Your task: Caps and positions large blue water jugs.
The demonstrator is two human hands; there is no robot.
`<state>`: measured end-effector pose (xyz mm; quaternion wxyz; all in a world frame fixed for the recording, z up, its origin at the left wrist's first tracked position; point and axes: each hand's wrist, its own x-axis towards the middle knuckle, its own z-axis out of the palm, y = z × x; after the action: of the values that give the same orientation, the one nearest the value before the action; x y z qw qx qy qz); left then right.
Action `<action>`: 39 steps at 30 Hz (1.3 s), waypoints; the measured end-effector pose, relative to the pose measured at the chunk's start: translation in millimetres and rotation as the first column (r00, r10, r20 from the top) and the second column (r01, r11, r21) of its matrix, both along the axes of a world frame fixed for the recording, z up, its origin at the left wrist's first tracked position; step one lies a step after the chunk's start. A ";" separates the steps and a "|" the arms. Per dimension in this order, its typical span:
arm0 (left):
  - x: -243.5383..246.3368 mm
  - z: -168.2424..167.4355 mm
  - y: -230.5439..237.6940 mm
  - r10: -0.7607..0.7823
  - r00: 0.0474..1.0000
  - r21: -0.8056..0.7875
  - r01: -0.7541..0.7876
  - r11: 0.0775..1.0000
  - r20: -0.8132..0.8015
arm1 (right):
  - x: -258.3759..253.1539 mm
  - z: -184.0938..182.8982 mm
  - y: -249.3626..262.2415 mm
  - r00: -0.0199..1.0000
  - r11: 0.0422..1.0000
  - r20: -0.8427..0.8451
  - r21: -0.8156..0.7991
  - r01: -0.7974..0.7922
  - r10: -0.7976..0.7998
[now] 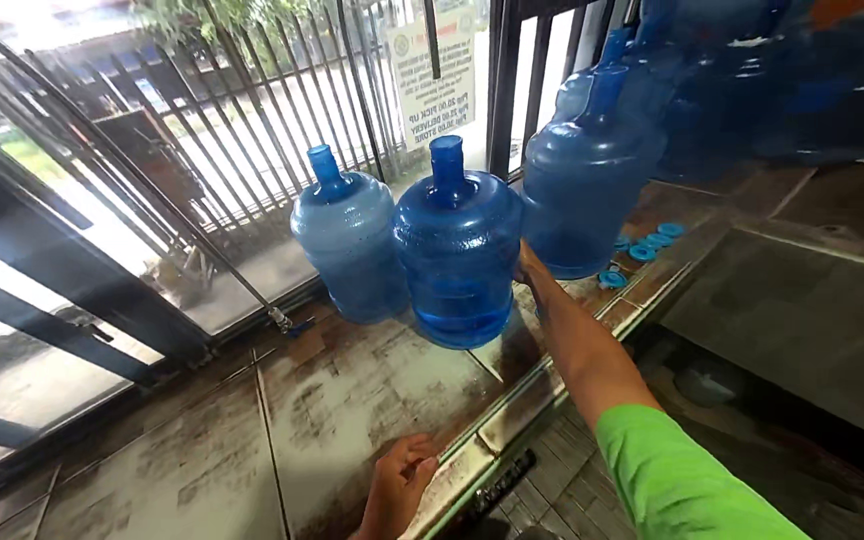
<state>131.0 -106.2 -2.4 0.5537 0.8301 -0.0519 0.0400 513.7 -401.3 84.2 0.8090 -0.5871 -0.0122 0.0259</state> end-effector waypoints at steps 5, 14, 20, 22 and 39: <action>34.0 -16.8 30.6 0.119 0.992 -0.011 -0.120 0.993 -0.046 | -9.1 -10.0 7.4 0.996 0.996 0.018 -0.016 0.083 -0.082; 159.8 7.2 -12.4 0.154 0.970 0.008 -0.158 0.987 0.190 | -57.1 -41.1 30.7 0.989 1.000 0.149 -0.028 -0.003 0.007; 95.8 -7.1 -26.6 0.492 0.822 -0.020 -0.508 0.861 0.286 | -111.3 -37.2 96.2 0.989 0.995 0.111 0.004 -0.101 0.100; 68.6 -8.1 -22.6 0.565 0.760 0.007 -0.599 0.801 0.320 | -129.3 -31.7 126.3 0.985 0.991 0.106 -0.019 -0.135 0.137; -9.9 -8.2 114.1 0.894 0.394 -0.234 -0.868 0.438 0.213 | -128.7 5.8 339.4 0.784 0.753 0.164 -0.451 -0.480 0.598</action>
<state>121.2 7.8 -10.6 0.4678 0.6898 0.3112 0.4565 385.0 -61.9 90.0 0.6227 -0.7016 -0.2996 0.1738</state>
